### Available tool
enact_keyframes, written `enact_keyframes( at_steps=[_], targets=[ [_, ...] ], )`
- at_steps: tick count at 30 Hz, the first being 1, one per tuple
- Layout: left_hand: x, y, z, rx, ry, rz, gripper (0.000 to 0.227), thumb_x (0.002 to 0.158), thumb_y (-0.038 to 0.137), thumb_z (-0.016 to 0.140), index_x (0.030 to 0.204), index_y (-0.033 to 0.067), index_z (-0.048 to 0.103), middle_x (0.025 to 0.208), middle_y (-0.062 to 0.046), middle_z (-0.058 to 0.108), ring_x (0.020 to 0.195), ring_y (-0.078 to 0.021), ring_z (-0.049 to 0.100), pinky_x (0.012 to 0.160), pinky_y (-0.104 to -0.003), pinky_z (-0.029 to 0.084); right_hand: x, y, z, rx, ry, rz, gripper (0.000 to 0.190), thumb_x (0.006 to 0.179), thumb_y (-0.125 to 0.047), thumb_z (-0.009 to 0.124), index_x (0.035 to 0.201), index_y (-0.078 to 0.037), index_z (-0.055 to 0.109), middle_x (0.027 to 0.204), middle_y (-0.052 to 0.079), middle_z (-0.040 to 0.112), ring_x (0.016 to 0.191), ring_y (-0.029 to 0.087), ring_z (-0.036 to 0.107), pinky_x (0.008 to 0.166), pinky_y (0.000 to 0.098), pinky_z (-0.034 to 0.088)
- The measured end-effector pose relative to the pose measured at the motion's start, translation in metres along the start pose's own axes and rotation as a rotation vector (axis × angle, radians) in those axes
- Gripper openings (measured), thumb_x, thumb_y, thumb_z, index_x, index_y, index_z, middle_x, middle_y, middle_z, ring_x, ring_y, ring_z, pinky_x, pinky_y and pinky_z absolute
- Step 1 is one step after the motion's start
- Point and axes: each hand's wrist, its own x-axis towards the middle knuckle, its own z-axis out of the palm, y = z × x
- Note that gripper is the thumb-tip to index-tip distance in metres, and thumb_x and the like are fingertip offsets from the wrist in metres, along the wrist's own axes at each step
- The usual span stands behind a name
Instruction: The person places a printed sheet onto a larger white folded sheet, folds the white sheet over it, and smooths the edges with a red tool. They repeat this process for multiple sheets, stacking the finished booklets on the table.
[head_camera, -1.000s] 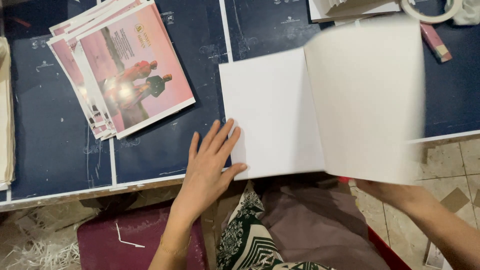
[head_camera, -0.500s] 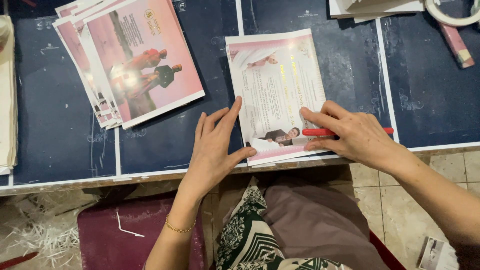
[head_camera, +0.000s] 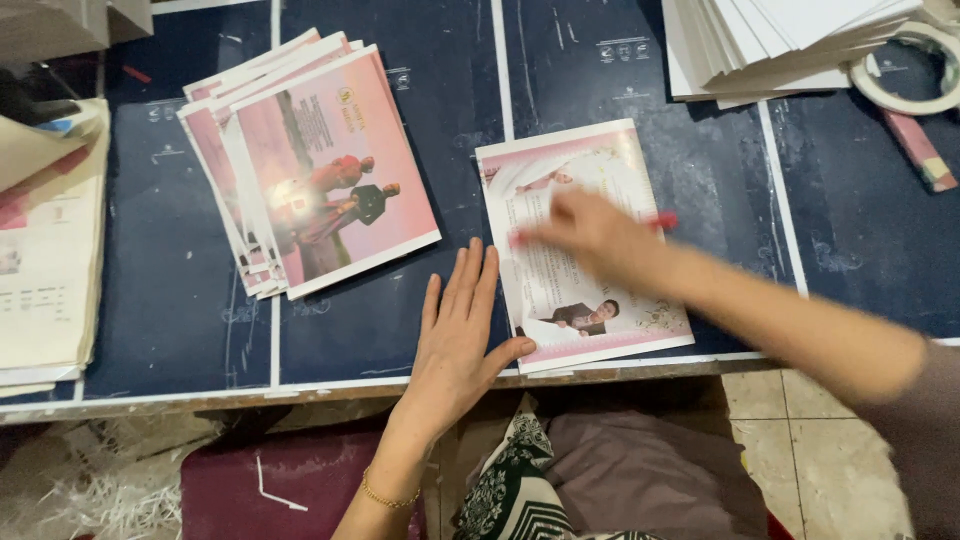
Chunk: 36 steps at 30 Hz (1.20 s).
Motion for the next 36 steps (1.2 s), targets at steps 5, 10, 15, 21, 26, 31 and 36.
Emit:
enact_keyframes(
  at_steps=[5,10,15,21,26,31,36],
  targets=[
    [-0.004,-0.003,0.004,0.107,0.019,0.053,0.083,0.093,0.039,0.065,0.157,0.0080,0.023,0.164,-0.019,0.014,0.152,-0.0355,0.009,0.118,-0.056,0.001,0.056,0.076,-0.012,-0.011,0.088,0.076,0.005,0.105,-0.008,0.058,0.100,-0.008,0.059,0.087,0.007,0.043,0.079,0.022,0.045,0.067,0.0318,0.041],
    [-0.003,0.008,0.005,-0.091,0.019,0.026,0.076,0.092,0.026,0.069,0.155,0.0083,0.031,0.161,-0.025,0.018,0.149,-0.0432,0.010,0.115,-0.060,-0.002,-0.030,0.010,-0.017,-0.001,0.066,0.092,0.018,0.099,-0.011,0.060,0.115,-0.015,0.069,0.078,0.009,0.049,0.067,0.023,0.050,0.063,0.0331,0.049],
    [0.015,0.047,-0.007,-0.819,0.241,-0.133,0.080,0.084,-0.006,0.062,0.155,0.0117,0.030,0.160,-0.028,0.012,0.145,-0.0544,0.011,0.111,-0.068,0.017,-0.123,-0.063,-0.032,0.032,-0.035,0.015,0.033,0.097,-0.011,0.044,0.120,-0.016,0.067,0.086,0.007,0.051,0.070,0.024,0.051,0.068,0.0361,0.050],
    [0.032,0.020,0.023,-1.016,0.345,-0.148,0.051,0.087,-0.001,0.064,0.137,0.0035,0.055,0.117,-0.020,0.070,0.114,-0.0271,0.064,0.092,-0.045,0.054,-0.096,-0.056,-0.032,0.214,-0.064,0.032,0.025,0.095,-0.013,0.051,0.115,-0.013,0.067,0.087,0.004,0.055,0.072,0.024,0.059,0.067,0.0341,0.055],
    [0.034,-0.036,-0.054,-0.859,0.653,-0.093,0.046,0.087,-0.006,0.063,0.132,-0.0002,0.057,0.118,-0.020,0.066,0.111,-0.0303,0.065,0.092,-0.043,0.055,-0.022,-0.004,-0.049,0.330,0.004,0.212,0.024,0.096,-0.013,0.050,0.113,-0.010,0.067,0.085,0.009,0.059,0.066,0.028,0.064,0.065,0.0384,0.057],
    [0.039,-0.105,-0.149,-0.998,0.824,-0.001,0.048,0.092,-0.005,0.059,0.138,0.0077,0.050,0.106,-0.016,0.066,0.097,-0.0284,0.071,0.085,-0.043,0.062,0.074,0.092,-0.045,0.064,0.046,0.281,0.033,0.101,-0.031,0.063,0.121,-0.005,0.062,0.093,0.013,0.057,0.068,0.029,0.063,0.064,0.0407,0.052],
    [0.040,-0.111,-0.174,-0.929,0.840,-0.324,0.033,0.089,-0.001,0.059,0.121,0.0030,0.053,0.088,-0.007,0.069,0.077,-0.0118,0.064,0.072,-0.024,0.052,0.152,0.167,-0.013,-0.510,0.077,0.233,0.028,0.094,-0.018,0.068,0.117,-0.006,0.060,0.107,0.016,0.051,0.058,0.048,0.062,0.037,0.0557,0.044]
  ],
)
